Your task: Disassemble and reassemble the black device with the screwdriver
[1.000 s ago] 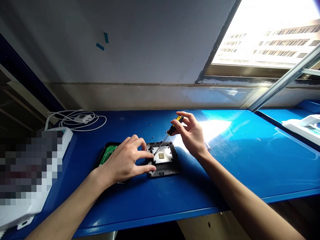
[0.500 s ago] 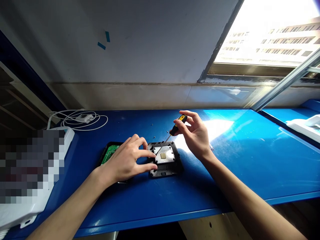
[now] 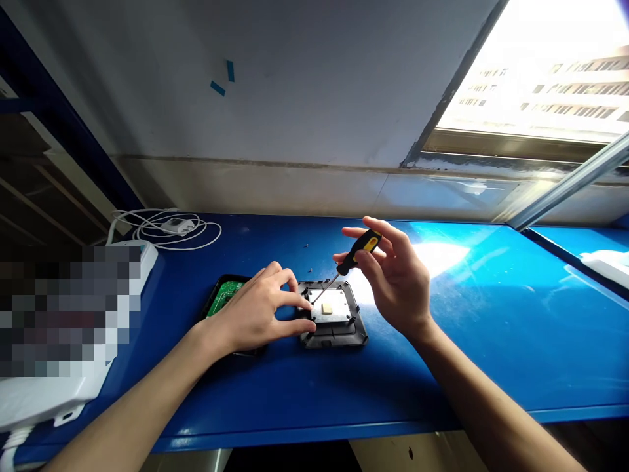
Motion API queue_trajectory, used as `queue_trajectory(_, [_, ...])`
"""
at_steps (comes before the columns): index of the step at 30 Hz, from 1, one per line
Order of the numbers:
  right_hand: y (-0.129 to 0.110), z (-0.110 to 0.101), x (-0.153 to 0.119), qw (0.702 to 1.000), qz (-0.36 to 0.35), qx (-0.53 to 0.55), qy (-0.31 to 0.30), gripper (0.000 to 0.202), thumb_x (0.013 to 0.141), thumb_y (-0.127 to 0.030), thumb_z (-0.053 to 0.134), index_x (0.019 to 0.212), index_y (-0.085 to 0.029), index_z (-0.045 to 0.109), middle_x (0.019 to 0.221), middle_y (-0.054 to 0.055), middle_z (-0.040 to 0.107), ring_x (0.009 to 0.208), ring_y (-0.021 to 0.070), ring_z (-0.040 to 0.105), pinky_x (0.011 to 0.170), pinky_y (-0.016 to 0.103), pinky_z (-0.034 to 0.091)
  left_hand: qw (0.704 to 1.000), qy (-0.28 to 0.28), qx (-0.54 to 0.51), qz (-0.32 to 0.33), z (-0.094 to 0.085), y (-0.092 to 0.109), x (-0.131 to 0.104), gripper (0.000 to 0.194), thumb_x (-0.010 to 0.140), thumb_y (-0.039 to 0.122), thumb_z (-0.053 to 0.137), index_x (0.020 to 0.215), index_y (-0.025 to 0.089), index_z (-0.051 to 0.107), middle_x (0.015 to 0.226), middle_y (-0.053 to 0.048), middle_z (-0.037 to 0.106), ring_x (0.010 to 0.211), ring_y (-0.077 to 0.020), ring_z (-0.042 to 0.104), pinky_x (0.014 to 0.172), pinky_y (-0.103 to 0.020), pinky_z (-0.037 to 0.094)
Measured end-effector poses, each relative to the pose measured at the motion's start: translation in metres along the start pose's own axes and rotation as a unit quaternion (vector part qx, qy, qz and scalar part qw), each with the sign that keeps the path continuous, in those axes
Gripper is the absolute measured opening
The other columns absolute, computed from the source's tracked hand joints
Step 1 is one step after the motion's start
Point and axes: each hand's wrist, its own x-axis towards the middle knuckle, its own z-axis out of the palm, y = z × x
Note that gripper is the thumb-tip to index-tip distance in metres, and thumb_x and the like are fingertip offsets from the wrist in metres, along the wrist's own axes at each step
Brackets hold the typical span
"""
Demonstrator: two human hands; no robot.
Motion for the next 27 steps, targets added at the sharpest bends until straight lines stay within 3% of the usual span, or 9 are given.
queue_trajectory(3, [-0.005,0.004,-0.001,0.999,-0.019,0.004,-0.027,0.040,0.102,-0.032,0.060,0.141,-0.035,0.054,0.129,0.006,0.070,0.096,0.0253,0.079,0.083,0.049,0.070,1.000,0.002,-0.009,0.006,0.000,-0.001,0.001,0.023,0.092,0.053,0.076,0.104,0.034,0.083,0.103,-0.004,0.067,0.099,-0.0242,0.054,0.080,-0.037,0.051])
queue_trajectory(6, [-0.009,0.012,0.002,0.999,-0.035,-0.005,-0.038,0.041,0.098,-0.029,0.066,0.138,-0.036,0.059,0.114,0.003,0.073,0.093,0.0237,0.078,0.084,0.048,0.070,1.000,0.001,-0.016,0.006,0.001,-0.003,0.002,0.024,0.090,0.051,0.079,0.103,0.032,0.083,0.103,-0.004,0.068,0.100,-0.0248,0.055,0.082,-0.037,0.051])
queue_trajectory(12, [-0.020,0.030,0.013,0.986,-0.122,-0.092,-0.064,0.031,0.089,-0.032,0.079,0.118,-0.033,0.069,0.098,0.000,0.067,0.081,0.0157,0.072,0.077,0.034,0.068,1.000,-0.002,0.002,-0.007,0.004,-0.007,0.004,0.032,0.080,0.047,0.088,0.103,0.026,0.081,0.106,-0.005,0.069,0.102,-0.0268,0.057,0.087,-0.041,0.052])
queue_trajectory(15, [-0.029,0.034,0.014,0.974,-0.159,-0.144,-0.068,0.023,0.098,-0.031,0.067,0.121,-0.029,0.068,0.099,0.003,0.068,0.081,0.0161,0.071,0.071,0.031,0.066,1.000,0.000,0.006,-0.002,0.004,-0.007,0.004,0.031,0.080,0.044,0.089,0.104,0.026,0.081,0.104,-0.004,0.069,0.100,-0.0267,0.057,0.086,-0.040,0.052])
queue_trajectory(19, [-0.036,0.035,0.010,0.976,-0.151,-0.128,-0.091,0.038,0.105,-0.017,0.041,0.136,-0.027,0.060,0.119,0.008,0.071,0.099,0.0187,0.075,0.082,0.034,0.066,1.000,-0.003,-0.002,0.006,0.003,-0.005,0.004,0.030,0.080,0.040,0.090,0.103,0.023,0.080,0.101,-0.004,0.068,0.097,-0.0251,0.056,0.087,-0.040,0.051])
queue_trajectory(21, [-0.036,0.034,0.010,0.978,-0.144,-0.125,-0.085,0.035,0.105,-0.019,0.048,0.136,-0.028,0.060,0.116,0.007,0.072,0.098,0.0183,0.075,0.084,0.034,0.066,1.000,-0.006,-0.001,0.003,0.002,-0.004,0.004,0.032,0.080,0.041,0.090,0.104,0.023,0.079,0.102,-0.004,0.068,0.098,-0.0255,0.056,0.088,-0.040,0.051])
queue_trajectory(25, [-0.033,0.033,0.012,0.969,-0.170,-0.176,-0.032,0.021,0.096,-0.025,0.070,0.116,-0.028,0.071,0.092,0.002,0.063,0.079,0.0164,0.068,0.072,0.032,0.064,1.000,-0.019,0.005,-0.012,0.002,-0.003,0.004,0.031,0.081,0.043,0.089,0.103,0.024,0.078,0.107,-0.004,0.066,0.104,-0.0272,0.056,0.088,-0.041,0.051])
queue_trajectory(27, [-0.033,0.031,0.014,0.966,-0.176,-0.189,-0.027,0.017,0.096,-0.025,0.069,0.113,-0.025,0.072,0.091,0.002,0.061,0.079,0.0165,0.067,0.071,0.032,0.063,1.000,-0.023,0.012,-0.017,0.001,-0.002,0.004,0.031,0.082,0.043,0.088,0.105,0.025,0.078,0.108,-0.005,0.066,0.104,-0.0273,0.055,0.088,-0.040,0.052])
